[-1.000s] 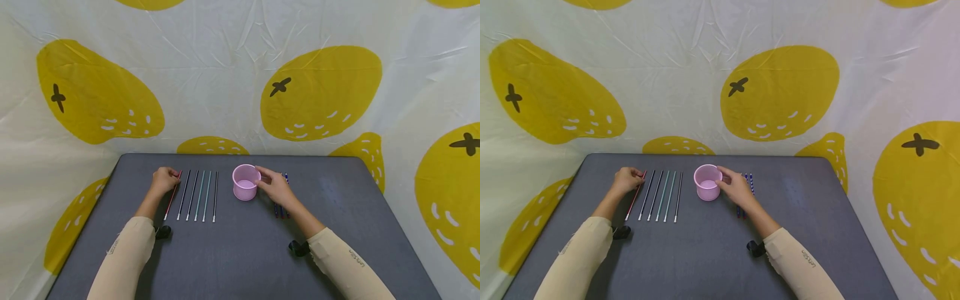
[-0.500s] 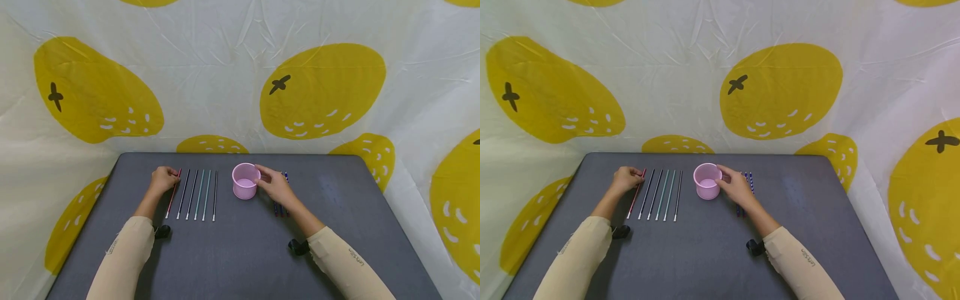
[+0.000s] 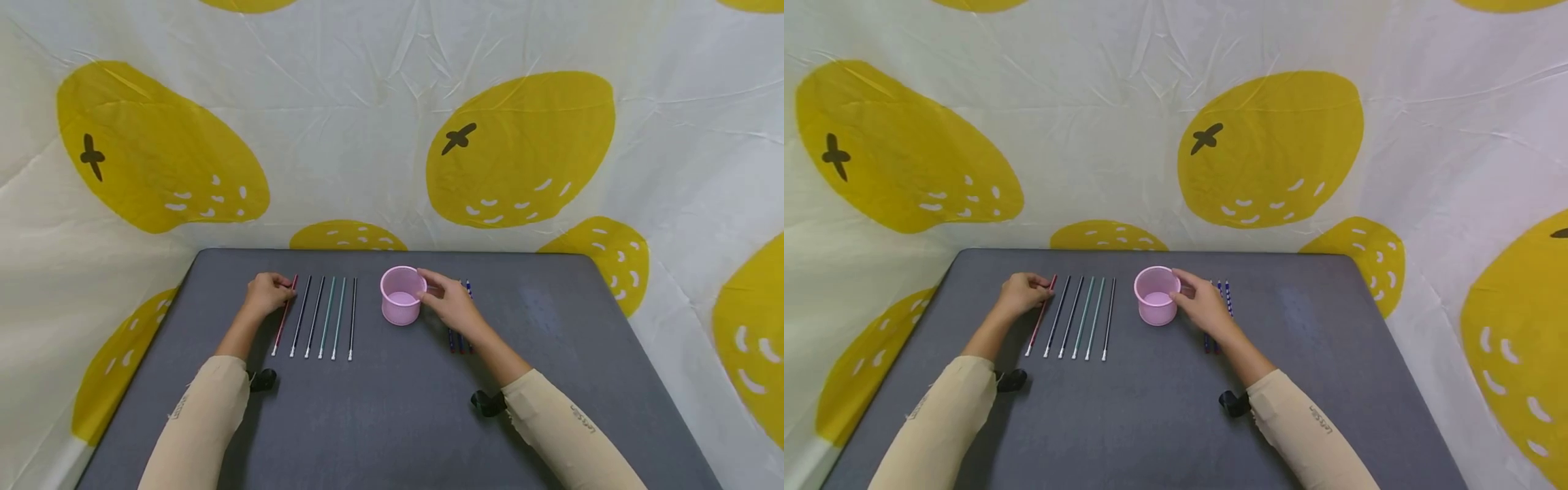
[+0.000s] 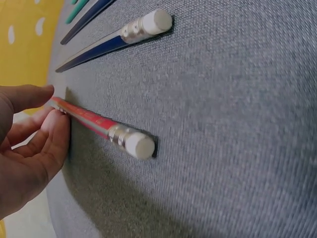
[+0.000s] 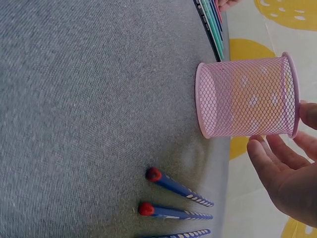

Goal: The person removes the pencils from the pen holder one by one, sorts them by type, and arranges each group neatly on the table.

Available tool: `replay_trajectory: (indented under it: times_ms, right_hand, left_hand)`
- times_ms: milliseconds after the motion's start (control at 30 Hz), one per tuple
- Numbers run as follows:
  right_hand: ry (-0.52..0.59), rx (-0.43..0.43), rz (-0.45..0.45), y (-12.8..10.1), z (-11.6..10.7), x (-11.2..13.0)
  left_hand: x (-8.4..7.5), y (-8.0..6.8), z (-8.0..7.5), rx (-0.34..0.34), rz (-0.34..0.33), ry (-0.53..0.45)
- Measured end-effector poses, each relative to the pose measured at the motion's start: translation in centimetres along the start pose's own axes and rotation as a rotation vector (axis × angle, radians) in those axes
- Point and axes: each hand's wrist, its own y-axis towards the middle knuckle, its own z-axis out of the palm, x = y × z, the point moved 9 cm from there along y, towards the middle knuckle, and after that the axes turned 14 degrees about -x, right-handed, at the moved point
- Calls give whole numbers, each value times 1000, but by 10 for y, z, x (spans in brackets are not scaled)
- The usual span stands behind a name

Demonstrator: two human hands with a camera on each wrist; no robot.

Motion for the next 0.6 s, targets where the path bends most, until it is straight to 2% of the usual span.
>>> replay_trajectory:
  times_ms: [167,300,467,600]
  right_hand:
    - [10,-4,-5,-1,-1,-1]
    - [46,-29,13,-2,-8,-4]
    - [65,-55,34,-2,-25,-7]
    - [43,-74,22,-2,-49,-6]
  left_hand:
    - [1,-2,-3,20,3,-4]
    - [2,-5,-7,41,36,0]
    - [0,-12,-16,56,81,2]
    - [-10,-20,-28,23,141,8]
